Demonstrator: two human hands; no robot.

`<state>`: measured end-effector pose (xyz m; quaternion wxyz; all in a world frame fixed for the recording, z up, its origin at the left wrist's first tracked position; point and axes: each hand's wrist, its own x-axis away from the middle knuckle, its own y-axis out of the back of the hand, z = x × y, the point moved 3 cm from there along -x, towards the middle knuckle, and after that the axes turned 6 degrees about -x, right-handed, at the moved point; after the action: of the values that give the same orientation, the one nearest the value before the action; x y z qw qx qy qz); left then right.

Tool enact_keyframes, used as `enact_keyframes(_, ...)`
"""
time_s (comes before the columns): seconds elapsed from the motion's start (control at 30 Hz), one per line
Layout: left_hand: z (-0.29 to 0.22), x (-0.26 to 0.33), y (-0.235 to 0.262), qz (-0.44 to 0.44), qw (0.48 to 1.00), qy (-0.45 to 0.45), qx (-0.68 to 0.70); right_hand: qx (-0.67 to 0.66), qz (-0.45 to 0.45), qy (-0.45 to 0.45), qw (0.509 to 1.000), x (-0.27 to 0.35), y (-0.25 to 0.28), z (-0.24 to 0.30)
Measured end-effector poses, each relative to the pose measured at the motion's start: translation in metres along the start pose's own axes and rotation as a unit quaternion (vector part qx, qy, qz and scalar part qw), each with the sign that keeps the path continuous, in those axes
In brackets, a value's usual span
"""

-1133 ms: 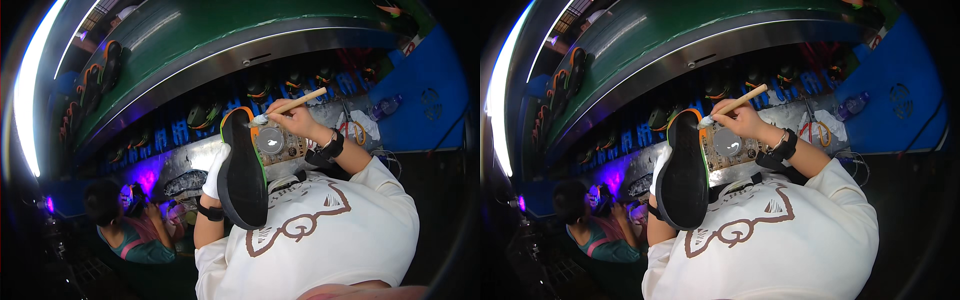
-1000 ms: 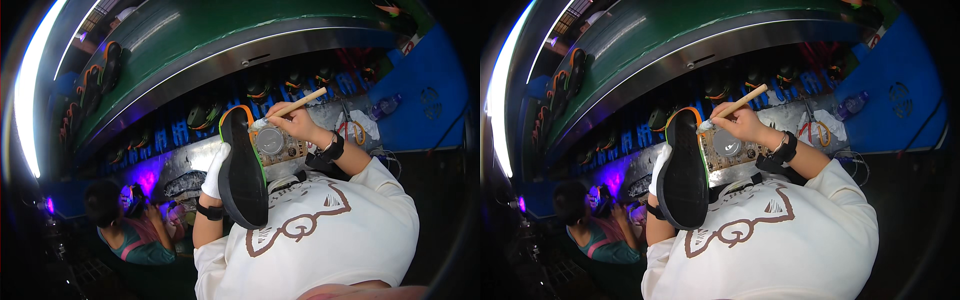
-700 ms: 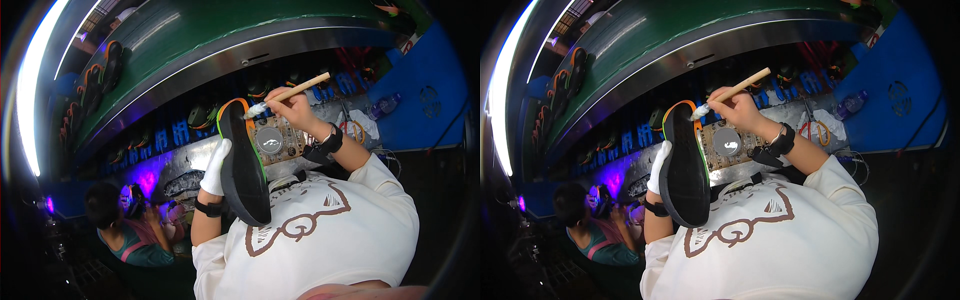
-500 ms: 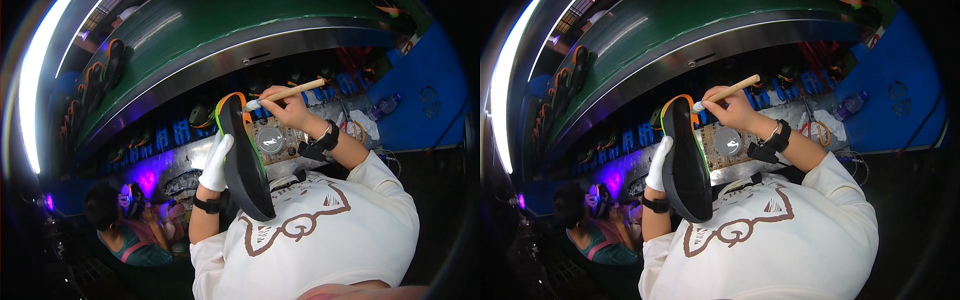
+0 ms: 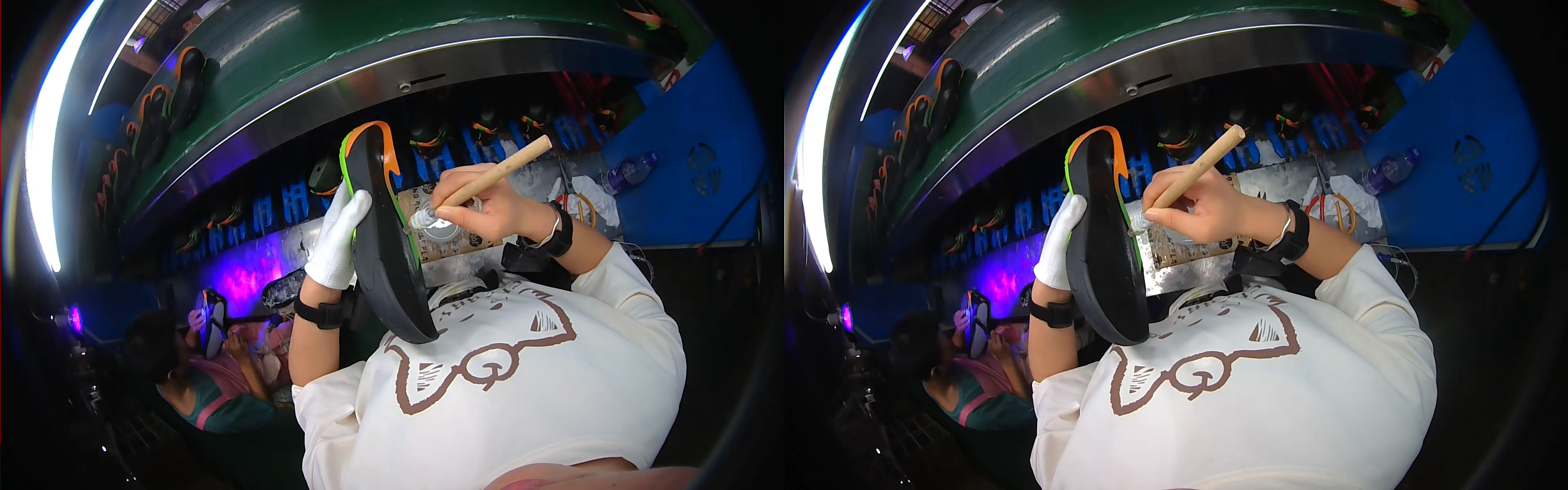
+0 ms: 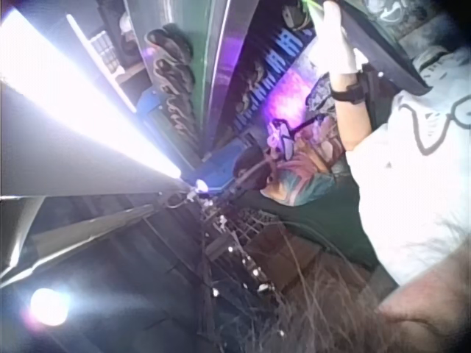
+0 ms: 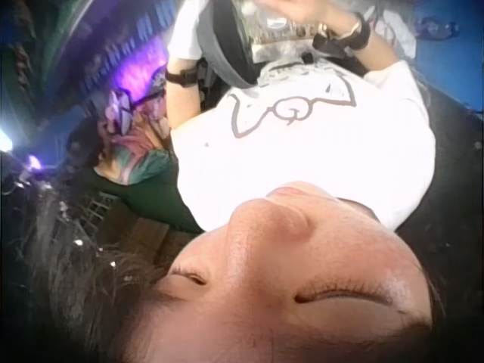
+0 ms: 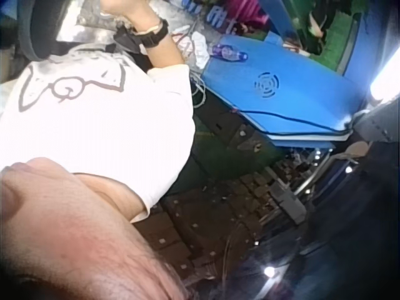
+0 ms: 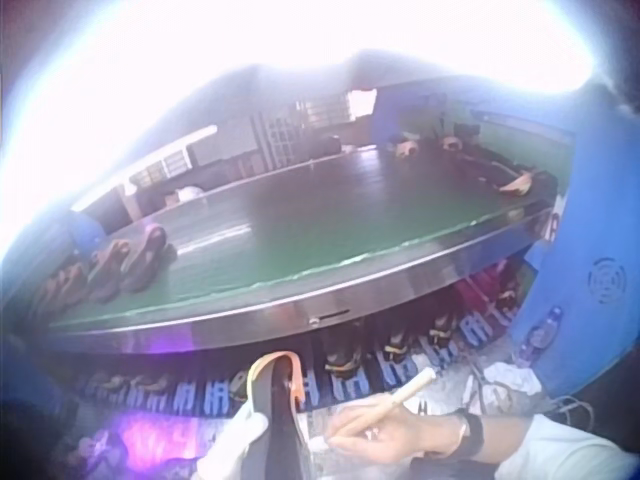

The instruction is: Applying glue or adhesive to the outsoles of athletic shoes with a brush and placing them on a production line conveyor.

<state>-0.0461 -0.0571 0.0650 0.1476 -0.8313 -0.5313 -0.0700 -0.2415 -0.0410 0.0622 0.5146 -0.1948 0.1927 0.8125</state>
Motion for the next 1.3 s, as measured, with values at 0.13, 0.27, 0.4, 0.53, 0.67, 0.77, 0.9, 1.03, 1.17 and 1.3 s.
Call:
enact_keyframes(0.13, -0.004, -0.002, 0.001, -0.003, 1.0, -0.002, -0.012, -0.032, 0.036, 0.025, 0.999, 0.003, -0.005, 0.013)
enact_keyframes(0.27, -0.006, -0.002, 0.001, 0.001, 1.0, 0.001, -0.01, -0.043, 0.065, 0.016, 0.997, 0.005, -0.009, 0.021)
enact_keyframes(0.4, -0.008, 0.001, 0.0, -0.005, 1.0, 0.0, -0.022, -0.08, 0.078, 0.016, 0.994, 0.009, -0.013, 0.023)
enact_keyframes(0.53, -0.009, 0.005, -0.001, -0.002, 1.0, 0.003, -0.005, -0.094, -0.021, 0.055, 0.994, 0.003, 0.0, 0.012)
enact_keyframes(0.67, -0.011, 0.011, -0.006, 0.024, 1.0, -0.008, -0.013, -0.162, -0.171, -0.036, 0.971, -0.011, 0.027, -0.016)
enact_keyframes(0.77, -0.011, 0.015, -0.009, 0.019, 1.0, -0.001, -0.006, -0.17, -0.206, -0.032, 0.963, -0.02, 0.029, -0.034)
enact_keyframes(0.9, -0.011, 0.016, -0.01, 0.014, 1.0, -0.005, 0.014, -0.148, -0.23, -0.029, 0.961, -0.015, 0.027, -0.042)
enact_keyframes(1.03, -0.007, 0.015, -0.006, 0.003, 0.998, 0.025, 0.059, -0.176, -0.206, -0.04, 0.962, -0.005, 0.019, -0.042)
enact_keyframes(1.17, -0.007, 0.012, -0.006, 0.012, 0.996, 0.045, 0.079, -0.211, -0.197, -0.06, 0.955, -0.001, 0.02, -0.038)
enact_keyframes(1.3, -0.011, 0.01, -0.011, 0.014, 0.997, 0.036, 0.059, -0.199, -0.229, -0.033, 0.952, -0.006, 0.029, -0.034)
